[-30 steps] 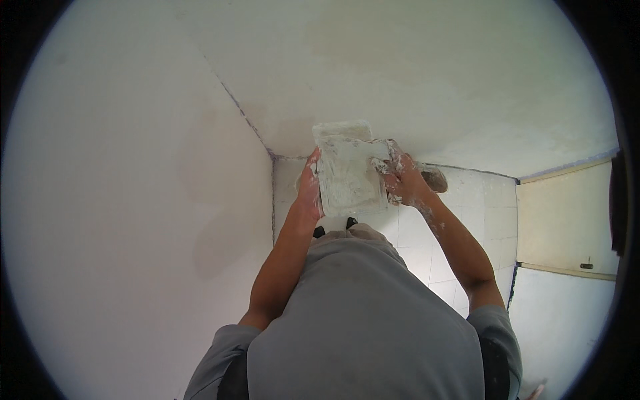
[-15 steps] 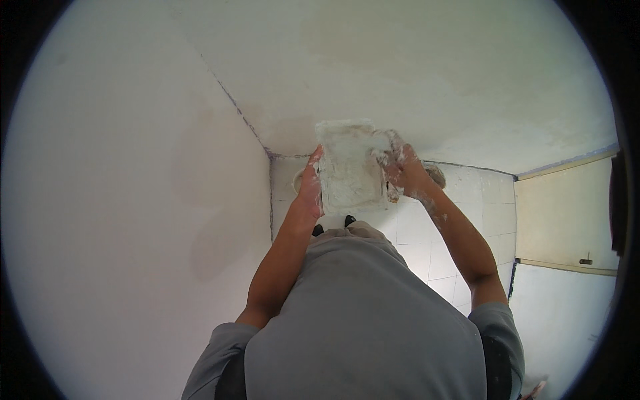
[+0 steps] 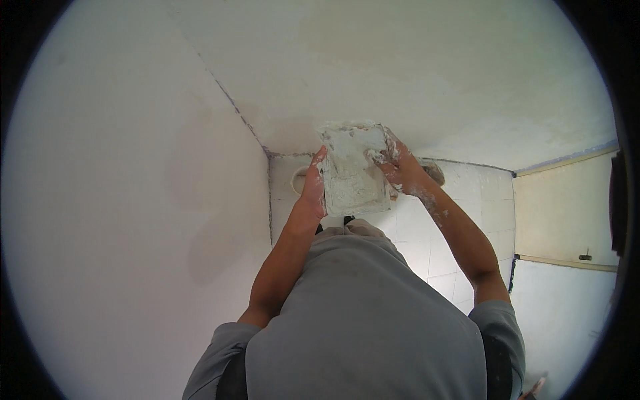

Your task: The person scoops white plaster from a bucket and a bag onto a hawk, then uses a trowel to spread and smooth the plaster on the ceiling. The person repeatedly reloads the hawk and continues applying plaster to the ceiling surface.

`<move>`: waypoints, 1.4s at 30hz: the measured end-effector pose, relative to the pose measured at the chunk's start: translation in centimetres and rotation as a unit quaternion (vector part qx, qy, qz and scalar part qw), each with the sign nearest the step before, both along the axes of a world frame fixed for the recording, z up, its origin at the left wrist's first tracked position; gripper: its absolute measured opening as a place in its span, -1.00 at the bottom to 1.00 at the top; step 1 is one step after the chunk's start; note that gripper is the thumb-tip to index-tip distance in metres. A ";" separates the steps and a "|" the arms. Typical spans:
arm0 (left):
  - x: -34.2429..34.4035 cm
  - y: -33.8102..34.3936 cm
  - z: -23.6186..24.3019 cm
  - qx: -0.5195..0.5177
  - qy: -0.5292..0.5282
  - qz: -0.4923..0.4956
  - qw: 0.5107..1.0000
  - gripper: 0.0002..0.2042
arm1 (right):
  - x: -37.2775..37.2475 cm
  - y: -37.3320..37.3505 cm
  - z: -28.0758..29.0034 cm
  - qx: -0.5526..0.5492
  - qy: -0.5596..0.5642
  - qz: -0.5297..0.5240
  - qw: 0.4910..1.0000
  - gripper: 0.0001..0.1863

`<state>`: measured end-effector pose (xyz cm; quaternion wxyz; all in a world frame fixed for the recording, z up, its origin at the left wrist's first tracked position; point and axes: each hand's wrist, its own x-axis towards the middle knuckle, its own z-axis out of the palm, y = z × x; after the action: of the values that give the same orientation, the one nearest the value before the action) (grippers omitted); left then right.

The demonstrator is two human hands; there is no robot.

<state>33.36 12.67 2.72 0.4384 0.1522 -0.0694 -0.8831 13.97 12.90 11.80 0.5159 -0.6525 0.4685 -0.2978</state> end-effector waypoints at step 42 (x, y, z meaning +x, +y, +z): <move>-2.2 1.1 0.5 -0.006 0.014 0.114 0.993 -0.28 | -0.1 5.4 -2.7 -0.102 0.315 -0.265 0.906 -0.38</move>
<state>31.11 13.80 3.17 0.5381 0.1446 -0.0505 -0.8289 13.90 18.27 9.06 0.1744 -0.6133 0.7292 -0.2482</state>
